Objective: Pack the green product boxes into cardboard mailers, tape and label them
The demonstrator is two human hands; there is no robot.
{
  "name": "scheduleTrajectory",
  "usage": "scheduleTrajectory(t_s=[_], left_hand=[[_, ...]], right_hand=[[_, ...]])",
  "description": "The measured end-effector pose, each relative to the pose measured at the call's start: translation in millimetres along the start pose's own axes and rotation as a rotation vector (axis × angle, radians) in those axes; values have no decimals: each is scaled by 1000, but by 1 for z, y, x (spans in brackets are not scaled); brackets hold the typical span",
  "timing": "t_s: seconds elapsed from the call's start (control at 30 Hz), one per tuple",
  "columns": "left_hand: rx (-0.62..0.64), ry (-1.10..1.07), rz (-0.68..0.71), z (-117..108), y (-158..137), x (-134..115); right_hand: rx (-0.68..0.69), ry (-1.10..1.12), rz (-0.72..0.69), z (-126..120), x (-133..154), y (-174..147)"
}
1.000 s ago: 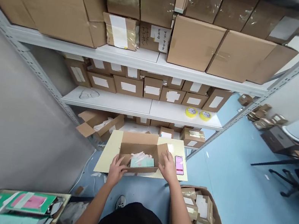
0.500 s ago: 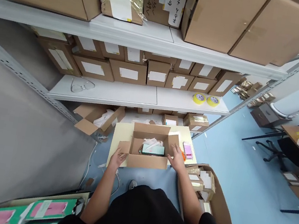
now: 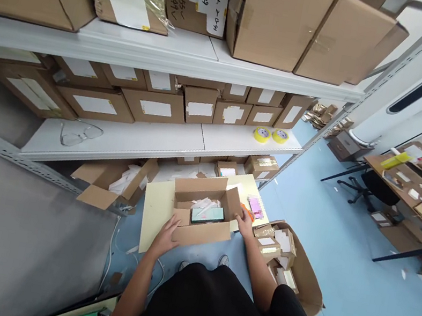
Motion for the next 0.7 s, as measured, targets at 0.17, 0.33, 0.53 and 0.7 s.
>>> scheduleTrajectory(t_s=[0.17, 0.33, 0.53, 0.7], left_hand=[[-18, 194, -61, 12, -5, -11], [31, 254, -88, 11, -4, -17], [64, 74, -22, -3, -9, -18], [52, -268, -97, -23, -3, -5]], right_hand=[[461, -166, -102, 54, 12, -8], [660, -268, -104, 62, 4, -16], [675, -3, -21, 37, 7, -14], [644, 165, 66, 30, 7, -19]])
Point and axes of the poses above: each hand's wrist, its own y-axis towards the middle knuckle, its own z-axis out of the palm, x = y × z, the point moved 8 cm from there along y, towards the middle knuckle, and after that the axes turned 9 degrees about x, right-handed, at the moved point
